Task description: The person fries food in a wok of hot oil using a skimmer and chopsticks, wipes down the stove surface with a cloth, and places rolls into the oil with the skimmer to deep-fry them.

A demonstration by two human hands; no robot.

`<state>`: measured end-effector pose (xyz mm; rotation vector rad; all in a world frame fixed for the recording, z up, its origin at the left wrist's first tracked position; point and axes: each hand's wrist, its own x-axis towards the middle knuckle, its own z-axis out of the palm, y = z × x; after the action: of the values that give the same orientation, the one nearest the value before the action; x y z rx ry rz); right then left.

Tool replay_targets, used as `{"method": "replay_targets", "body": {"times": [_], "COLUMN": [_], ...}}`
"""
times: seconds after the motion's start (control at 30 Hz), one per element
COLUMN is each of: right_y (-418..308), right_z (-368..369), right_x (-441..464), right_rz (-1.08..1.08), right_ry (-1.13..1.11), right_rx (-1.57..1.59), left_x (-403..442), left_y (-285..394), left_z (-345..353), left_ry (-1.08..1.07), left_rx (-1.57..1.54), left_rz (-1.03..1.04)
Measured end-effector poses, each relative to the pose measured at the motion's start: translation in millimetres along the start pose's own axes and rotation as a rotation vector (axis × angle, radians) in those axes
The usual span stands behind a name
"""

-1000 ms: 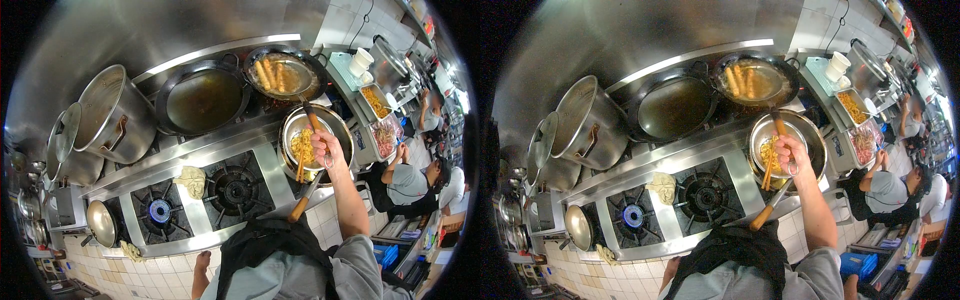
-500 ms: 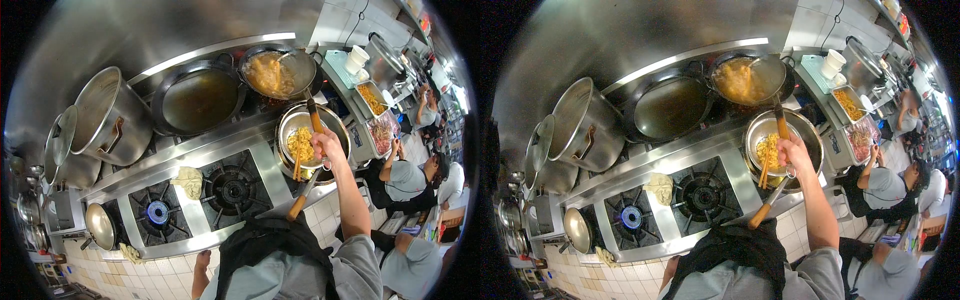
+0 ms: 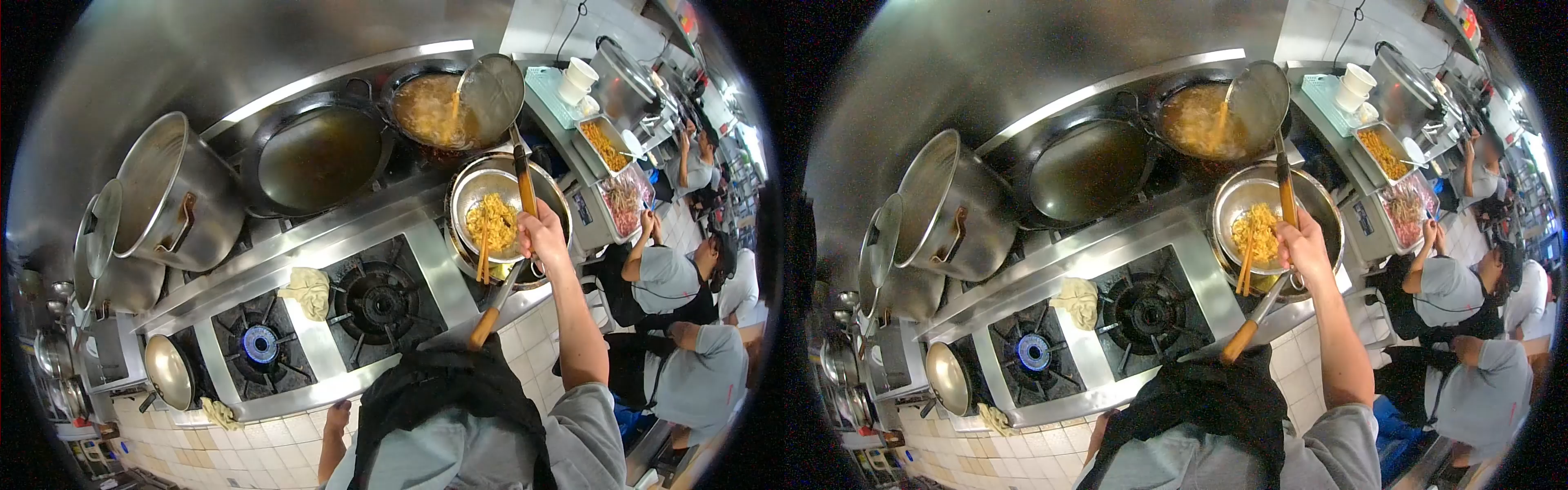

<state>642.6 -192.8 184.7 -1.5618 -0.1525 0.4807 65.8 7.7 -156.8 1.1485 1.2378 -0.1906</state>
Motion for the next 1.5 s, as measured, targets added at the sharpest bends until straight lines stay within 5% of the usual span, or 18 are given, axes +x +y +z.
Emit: {"method": "replay_targets", "body": {"times": [0.4, 0.67, 0.77, 1.0, 1.5], "right_y": [3.6, 2.7, 2.6, 2.9, 14.3], "right_z": [-17.2, -15.1, -13.9, -10.4, -10.1], "right_x": [-7.8, -7.6, -7.3, -9.1, -11.5], "right_rz": [-0.065, -0.073, -0.07, -0.062, -0.049], "right_ry": [0.071, 0.113, 0.12, 0.104, 0.08], "right_rx": [-0.02, 0.026, 0.033, 0.057, 0.05], "left_x": [-5.2, 3.5, 9.3, 11.7, -31.0], "left_y": [14.6, -15.2, -19.0, -28.8, 35.5], "left_z": [-11.1, -19.4, -13.0, -23.2, 0.4], "left_ry": [0.019, -0.002, 0.051, -0.053, 0.075], "left_rx": [-0.049, 0.3, 0.155, 0.195, 0.221], "left_rz": [-0.058, 0.078, -0.075, 0.043, -0.062]}}
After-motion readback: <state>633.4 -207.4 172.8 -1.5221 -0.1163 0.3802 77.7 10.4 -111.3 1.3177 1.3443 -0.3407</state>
